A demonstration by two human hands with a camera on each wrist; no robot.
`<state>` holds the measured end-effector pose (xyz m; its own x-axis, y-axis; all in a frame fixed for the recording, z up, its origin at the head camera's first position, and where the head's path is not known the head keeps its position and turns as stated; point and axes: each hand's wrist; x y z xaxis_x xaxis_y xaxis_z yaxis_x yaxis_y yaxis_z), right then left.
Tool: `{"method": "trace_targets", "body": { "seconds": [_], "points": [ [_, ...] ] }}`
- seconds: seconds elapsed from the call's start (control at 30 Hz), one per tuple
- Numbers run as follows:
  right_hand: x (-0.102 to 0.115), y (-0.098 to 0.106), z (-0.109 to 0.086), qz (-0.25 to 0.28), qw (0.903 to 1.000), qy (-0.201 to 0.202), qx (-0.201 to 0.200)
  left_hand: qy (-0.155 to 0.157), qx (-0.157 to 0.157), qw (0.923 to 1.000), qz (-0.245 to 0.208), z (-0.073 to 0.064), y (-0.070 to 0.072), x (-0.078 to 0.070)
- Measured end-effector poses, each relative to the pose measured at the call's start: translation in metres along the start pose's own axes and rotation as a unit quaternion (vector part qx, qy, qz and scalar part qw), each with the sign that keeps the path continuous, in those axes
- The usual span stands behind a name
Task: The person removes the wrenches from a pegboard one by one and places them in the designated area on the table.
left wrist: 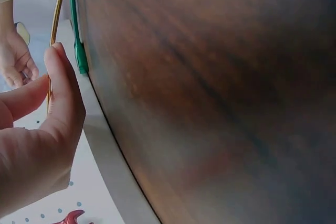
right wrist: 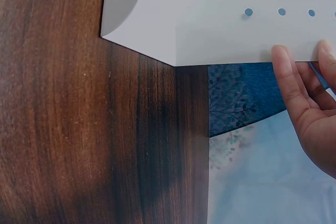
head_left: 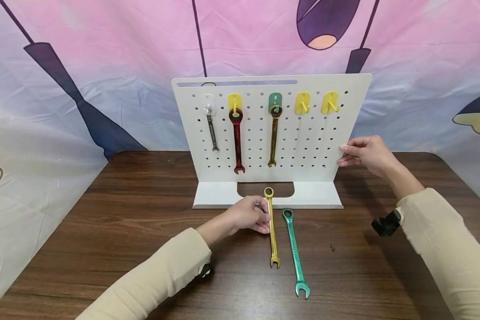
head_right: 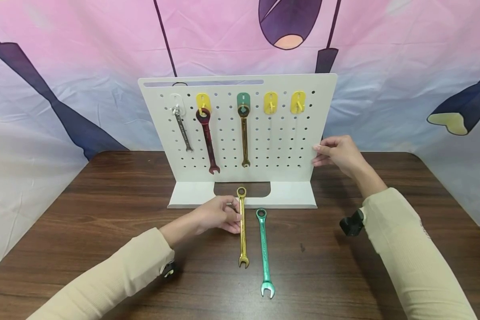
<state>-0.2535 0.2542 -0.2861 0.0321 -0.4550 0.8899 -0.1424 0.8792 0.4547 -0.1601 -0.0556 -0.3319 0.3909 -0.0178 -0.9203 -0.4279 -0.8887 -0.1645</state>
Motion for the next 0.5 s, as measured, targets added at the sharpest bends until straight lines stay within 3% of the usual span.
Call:
{"method": "trace_targets", "body": {
  "seconds": [0.2, 0.5],
  "points": [
    [0.0, 0.001, 0.0, -0.006, 1.0, 0.0, -0.001, 0.008, 0.019, 0.9998, -0.008, -0.002, 0.0, 0.008],
    [-0.001, 0.001, 0.0, -0.002, 1.0, 0.0, 0.0, 0.029, 0.011, 0.9995, -0.005, -0.005, -0.001, 0.012]
  ]
}}
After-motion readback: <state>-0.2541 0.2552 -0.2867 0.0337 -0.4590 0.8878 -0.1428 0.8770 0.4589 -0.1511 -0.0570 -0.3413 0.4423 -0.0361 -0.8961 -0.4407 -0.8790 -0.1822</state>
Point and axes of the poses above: each hand's wrist, its own z-axis towards the middle knuckle, its own y-axis out of the back of the hand, x = y × z, and after that the axes turned 14 degrees about -z, right-handed
